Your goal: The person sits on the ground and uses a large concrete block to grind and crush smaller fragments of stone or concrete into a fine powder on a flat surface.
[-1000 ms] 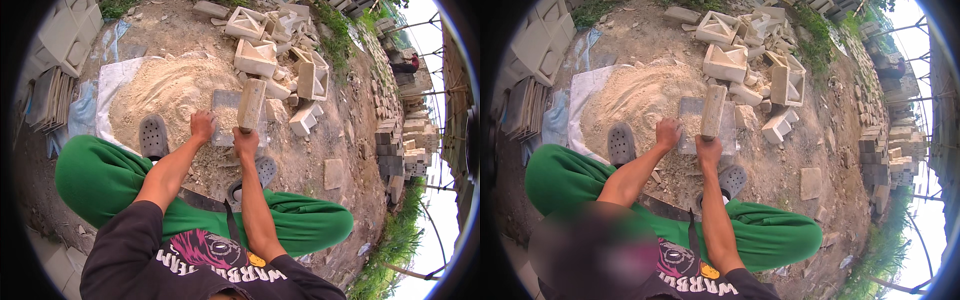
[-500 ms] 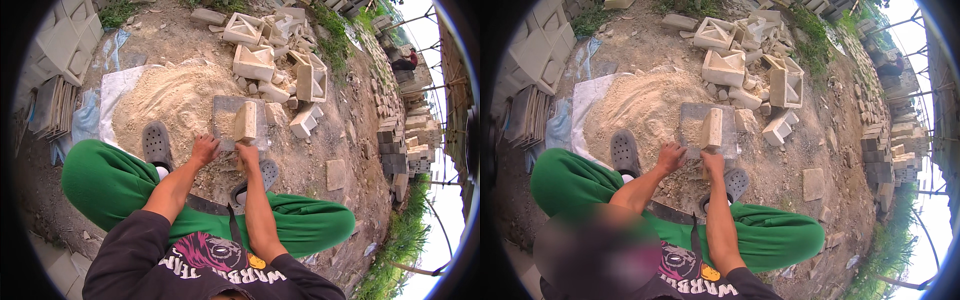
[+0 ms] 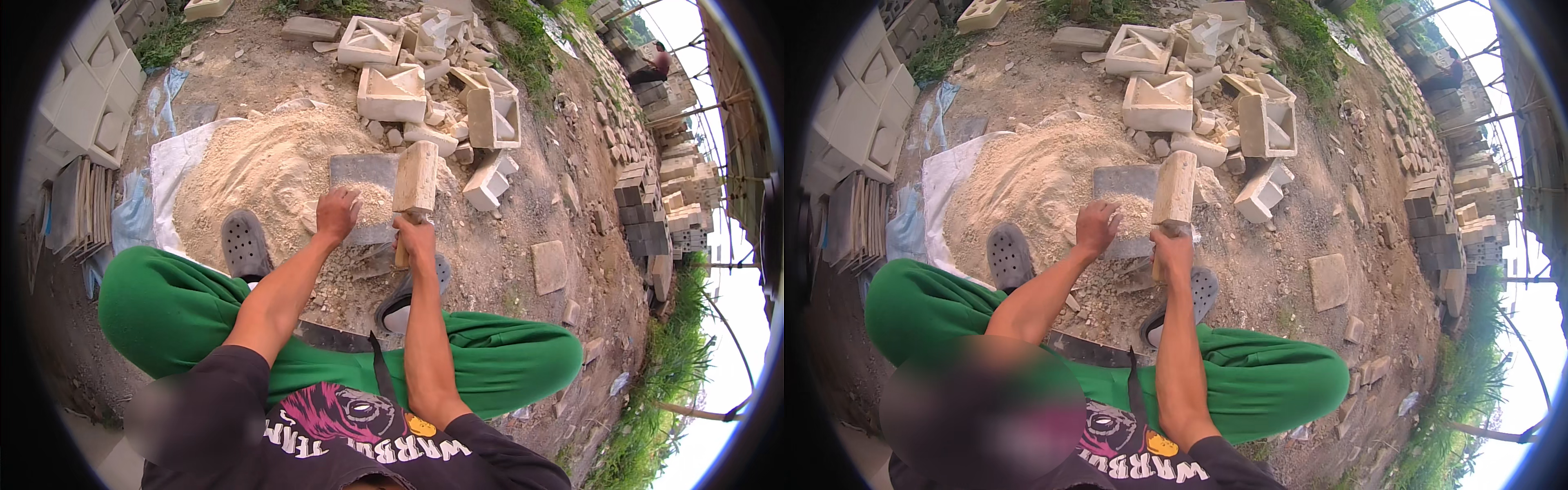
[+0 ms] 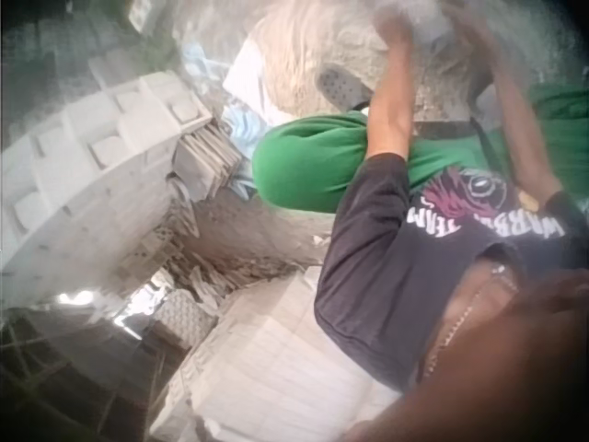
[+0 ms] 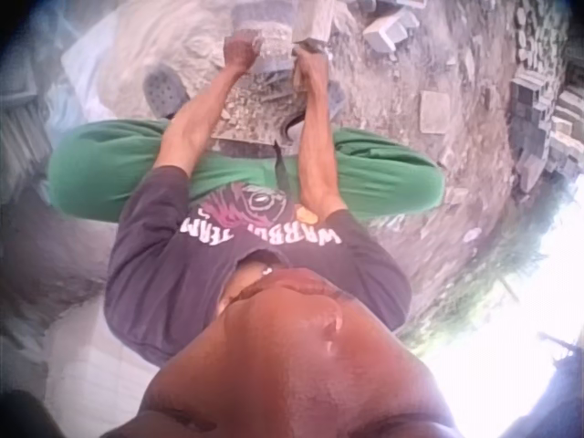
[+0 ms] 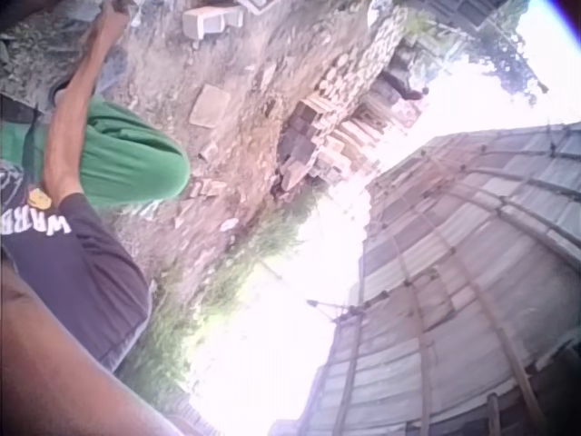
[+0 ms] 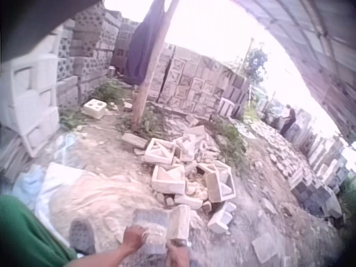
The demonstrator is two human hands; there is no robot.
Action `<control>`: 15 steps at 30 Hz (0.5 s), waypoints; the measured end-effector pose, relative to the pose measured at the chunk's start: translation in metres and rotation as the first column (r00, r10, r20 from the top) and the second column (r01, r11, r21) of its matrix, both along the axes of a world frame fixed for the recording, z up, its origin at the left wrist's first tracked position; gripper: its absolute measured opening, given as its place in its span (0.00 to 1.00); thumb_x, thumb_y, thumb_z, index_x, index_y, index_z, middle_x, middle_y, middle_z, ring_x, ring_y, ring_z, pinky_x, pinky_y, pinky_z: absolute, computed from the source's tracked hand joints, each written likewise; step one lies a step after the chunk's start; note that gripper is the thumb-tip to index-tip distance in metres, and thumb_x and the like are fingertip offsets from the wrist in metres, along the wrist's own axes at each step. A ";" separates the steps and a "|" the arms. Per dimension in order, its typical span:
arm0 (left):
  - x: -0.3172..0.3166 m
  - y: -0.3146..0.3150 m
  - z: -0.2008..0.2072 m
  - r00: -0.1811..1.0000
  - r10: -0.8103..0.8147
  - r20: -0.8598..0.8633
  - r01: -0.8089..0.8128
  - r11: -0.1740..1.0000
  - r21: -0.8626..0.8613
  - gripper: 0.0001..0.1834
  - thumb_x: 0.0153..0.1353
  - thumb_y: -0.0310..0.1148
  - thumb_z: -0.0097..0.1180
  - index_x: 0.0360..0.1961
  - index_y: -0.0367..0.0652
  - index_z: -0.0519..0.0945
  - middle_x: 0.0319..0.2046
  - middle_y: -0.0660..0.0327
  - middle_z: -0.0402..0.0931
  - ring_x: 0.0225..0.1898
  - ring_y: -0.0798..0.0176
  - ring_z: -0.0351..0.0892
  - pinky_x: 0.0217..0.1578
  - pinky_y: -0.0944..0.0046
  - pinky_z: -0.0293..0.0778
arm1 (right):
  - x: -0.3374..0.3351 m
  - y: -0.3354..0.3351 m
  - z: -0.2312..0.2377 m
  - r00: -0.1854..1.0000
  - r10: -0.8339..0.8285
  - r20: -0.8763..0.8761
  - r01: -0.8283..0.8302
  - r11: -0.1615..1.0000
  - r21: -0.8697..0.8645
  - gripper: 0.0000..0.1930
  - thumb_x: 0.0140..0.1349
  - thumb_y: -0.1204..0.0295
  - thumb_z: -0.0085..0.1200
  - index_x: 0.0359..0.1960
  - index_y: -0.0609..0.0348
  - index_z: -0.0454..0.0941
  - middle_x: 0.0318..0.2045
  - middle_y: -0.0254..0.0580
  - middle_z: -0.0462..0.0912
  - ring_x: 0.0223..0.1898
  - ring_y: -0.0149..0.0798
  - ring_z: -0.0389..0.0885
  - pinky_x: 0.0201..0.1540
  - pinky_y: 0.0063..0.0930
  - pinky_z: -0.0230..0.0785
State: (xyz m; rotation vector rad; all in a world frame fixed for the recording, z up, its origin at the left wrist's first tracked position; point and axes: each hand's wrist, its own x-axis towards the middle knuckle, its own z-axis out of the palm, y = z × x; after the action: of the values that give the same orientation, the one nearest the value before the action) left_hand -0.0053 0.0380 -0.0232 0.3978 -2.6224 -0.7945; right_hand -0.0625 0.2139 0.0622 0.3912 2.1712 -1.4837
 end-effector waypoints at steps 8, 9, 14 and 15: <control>0.053 -0.029 -0.026 0.964 0.265 0.028 -0.257 0.951 -0.175 0.25 0.57 0.42 0.63 0.56 0.49 0.77 0.58 0.56 0.69 0.65 0.52 0.62 0.66 0.49 0.54 | 0.011 -0.025 -0.028 0.901 0.181 -0.395 -0.098 0.970 0.221 0.16 0.49 0.63 0.63 0.27 0.69 0.82 0.19 0.48 0.84 0.23 0.37 0.85 0.29 0.34 0.76; 0.059 -0.028 -0.029 0.963 0.269 -0.031 -0.269 0.939 -0.215 0.26 0.57 0.42 0.63 0.57 0.49 0.76 0.58 0.56 0.69 0.65 0.51 0.61 0.65 0.49 0.54 | 0.021 -0.022 -0.046 0.901 0.171 -0.398 -0.090 0.973 0.214 0.16 0.49 0.63 0.63 0.27 0.69 0.82 0.19 0.48 0.84 0.23 0.37 0.85 0.29 0.34 0.76; 0.069 -0.016 -0.028 0.993 0.119 0.021 -0.113 0.977 -0.180 0.27 0.56 0.40 0.64 0.58 0.51 0.76 0.56 0.58 0.70 0.62 0.52 0.64 0.62 0.50 0.57 | 0.026 -0.017 -0.073 0.973 0.229 0.038 -0.224 0.884 0.410 0.21 0.46 0.61 0.64 0.31 0.72 0.84 0.25 0.54 0.86 0.28 0.44 0.88 0.38 0.37 0.79; 0.069 -0.013 -0.026 0.997 0.072 0.023 -0.069 0.989 -0.130 0.27 0.55 0.38 0.64 0.58 0.52 0.76 0.56 0.58 0.71 0.61 0.53 0.65 0.61 0.50 0.58 | 0.023 -0.016 -0.070 0.974 0.223 0.039 -0.219 0.889 0.402 0.21 0.46 0.61 0.64 0.31 0.72 0.84 0.25 0.54 0.86 0.28 0.44 0.88 0.38 0.37 0.79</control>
State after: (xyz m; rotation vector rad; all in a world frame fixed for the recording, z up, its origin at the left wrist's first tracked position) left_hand 0.0637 0.0251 -0.0495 0.4652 -2.6514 -0.5970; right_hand -0.0394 0.1979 -0.0076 0.2591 2.4353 -0.9114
